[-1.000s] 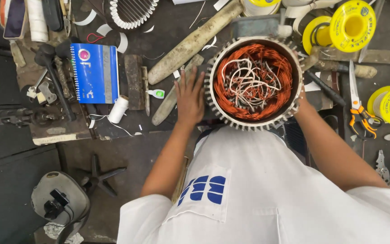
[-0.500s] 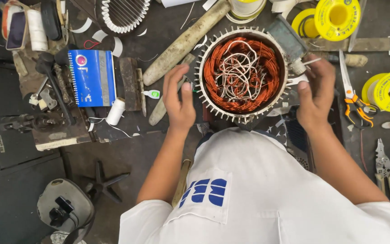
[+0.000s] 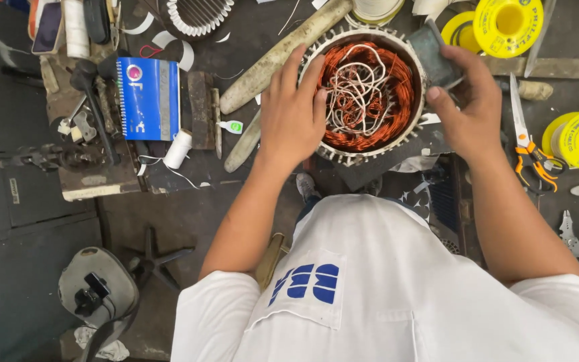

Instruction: Shaping and compacting copper windings inside an electric motor stator using a mallet and a wooden wedge.

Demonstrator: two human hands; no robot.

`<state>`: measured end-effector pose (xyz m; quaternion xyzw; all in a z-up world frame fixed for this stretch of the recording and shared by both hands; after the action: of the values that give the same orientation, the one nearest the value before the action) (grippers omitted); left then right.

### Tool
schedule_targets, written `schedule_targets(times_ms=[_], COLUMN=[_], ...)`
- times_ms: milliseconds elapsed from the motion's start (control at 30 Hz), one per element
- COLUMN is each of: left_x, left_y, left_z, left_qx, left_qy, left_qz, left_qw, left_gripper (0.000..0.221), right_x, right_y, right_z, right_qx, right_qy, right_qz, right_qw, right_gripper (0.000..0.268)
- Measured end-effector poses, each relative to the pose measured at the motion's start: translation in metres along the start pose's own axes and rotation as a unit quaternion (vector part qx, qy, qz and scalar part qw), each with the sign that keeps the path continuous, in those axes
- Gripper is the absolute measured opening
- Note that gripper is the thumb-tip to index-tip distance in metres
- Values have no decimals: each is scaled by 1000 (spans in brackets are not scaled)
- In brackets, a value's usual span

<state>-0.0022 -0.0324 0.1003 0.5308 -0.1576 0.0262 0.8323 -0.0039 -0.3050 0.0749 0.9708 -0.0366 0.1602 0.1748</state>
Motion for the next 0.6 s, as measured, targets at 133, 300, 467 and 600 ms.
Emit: schedule_targets(times_ms=[133, 300, 467, 600], left_x=[14, -3, -12, -20], left_y=[7, 4, -8, -8], left_z=[3, 15, 20, 24], left_qx=[-56, 80, 92, 122], left_qy=[22, 6, 60, 78], left_qz=[-56, 83, 77, 154], left_qw=[997, 993, 991, 977], left_gripper=[42, 31, 37, 28], right_x=[-7, 30, 76, 80], right_y=[16, 16, -25, -29], right_z=[-11, -42, -42, -33], right_qx=[-61, -138, -208, -147], right_qy=[-2, 298, 341, 276], right_qz=[-26, -77, -197, -283], right_qw=[998, 941, 895, 907], right_gripper=[46, 18, 31, 43])
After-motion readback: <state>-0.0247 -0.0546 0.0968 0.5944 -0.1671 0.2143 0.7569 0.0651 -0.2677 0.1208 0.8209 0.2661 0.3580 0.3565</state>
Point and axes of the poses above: each hand's wrist, its own x-axis towards the middle knuckle, its own y-axis out of the back of the hand, z = x × y, the point moved 2 cm from there along x, towards the middle knuckle, and after that the axes turned 11 degrees about z, right-handed, at the moved point
